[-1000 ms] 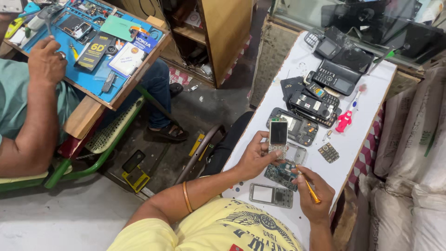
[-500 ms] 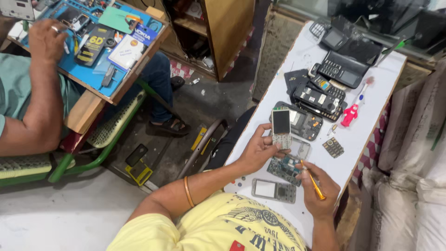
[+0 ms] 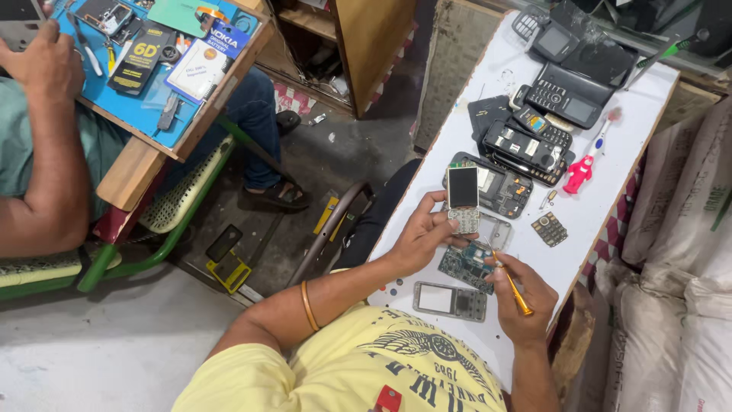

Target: The person uses a yellow screwdriver to work on a disassembled mobile phone, repeatedly prying and adjusting the screen and keypad assembly. They handle the phone body, screen, and keypad, occasionally setting parts down and picking them up again while another person works nearby.

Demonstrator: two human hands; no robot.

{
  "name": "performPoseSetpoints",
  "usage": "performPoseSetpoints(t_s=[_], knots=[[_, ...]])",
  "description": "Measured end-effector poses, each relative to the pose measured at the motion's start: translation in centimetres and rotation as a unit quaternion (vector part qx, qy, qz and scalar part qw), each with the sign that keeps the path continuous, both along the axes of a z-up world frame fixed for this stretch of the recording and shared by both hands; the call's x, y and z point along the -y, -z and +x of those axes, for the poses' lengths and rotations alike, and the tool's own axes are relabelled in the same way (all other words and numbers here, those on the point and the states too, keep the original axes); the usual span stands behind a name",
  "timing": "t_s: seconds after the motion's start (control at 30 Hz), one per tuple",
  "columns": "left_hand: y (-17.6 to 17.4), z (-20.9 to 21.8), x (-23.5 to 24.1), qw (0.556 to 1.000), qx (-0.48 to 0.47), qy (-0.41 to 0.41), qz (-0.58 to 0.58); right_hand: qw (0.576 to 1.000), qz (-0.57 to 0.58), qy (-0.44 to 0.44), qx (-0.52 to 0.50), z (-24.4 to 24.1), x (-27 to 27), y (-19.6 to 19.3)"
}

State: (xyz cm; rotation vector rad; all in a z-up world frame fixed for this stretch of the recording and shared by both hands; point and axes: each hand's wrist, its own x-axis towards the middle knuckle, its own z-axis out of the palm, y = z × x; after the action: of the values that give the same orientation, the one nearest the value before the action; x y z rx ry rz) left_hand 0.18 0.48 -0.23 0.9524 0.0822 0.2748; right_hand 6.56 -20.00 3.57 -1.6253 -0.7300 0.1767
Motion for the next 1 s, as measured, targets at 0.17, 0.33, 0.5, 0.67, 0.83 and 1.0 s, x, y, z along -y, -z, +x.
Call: performPoseSetpoints(t_s=[0.17,0.33,0.5,0.67,0.83,1.0], knots=[[0.09,-0.06,0.03,0.999,-0.003,-0.011,0.037,1.0,-0.012,-0.002,0.006,-0.05,0.07,-0.26],[-0.12,0.0,0.08,0.999,-0.026,-0.012,0.039,1.0,-0.028,0.008,0.001,-0.02,0.09,-0.26],[-0.68,-0.11,0.14,0.997,-0.04,-0.01,0.061,0.999,-0.035,0.012,0.01,-0.08,0.13,-0.42],[-0.28,-0.15,0.15,0.998,-0.029,-0.009,0.062,1.0,-0.024,0.007,-0.003,-0.04,0.25,-0.22],[-0.05,-0.15,0.24,0.998,-0.024,0.008,0.055,1.0,-0.019,0.008,-0.007,-0.02,0.18,0.02],[-0.38,-0.04,0.15,0.999,-0.025,0.004,0.03,1.0,-0.026,0.01,0.01,0.06,0.27,-0.03]])
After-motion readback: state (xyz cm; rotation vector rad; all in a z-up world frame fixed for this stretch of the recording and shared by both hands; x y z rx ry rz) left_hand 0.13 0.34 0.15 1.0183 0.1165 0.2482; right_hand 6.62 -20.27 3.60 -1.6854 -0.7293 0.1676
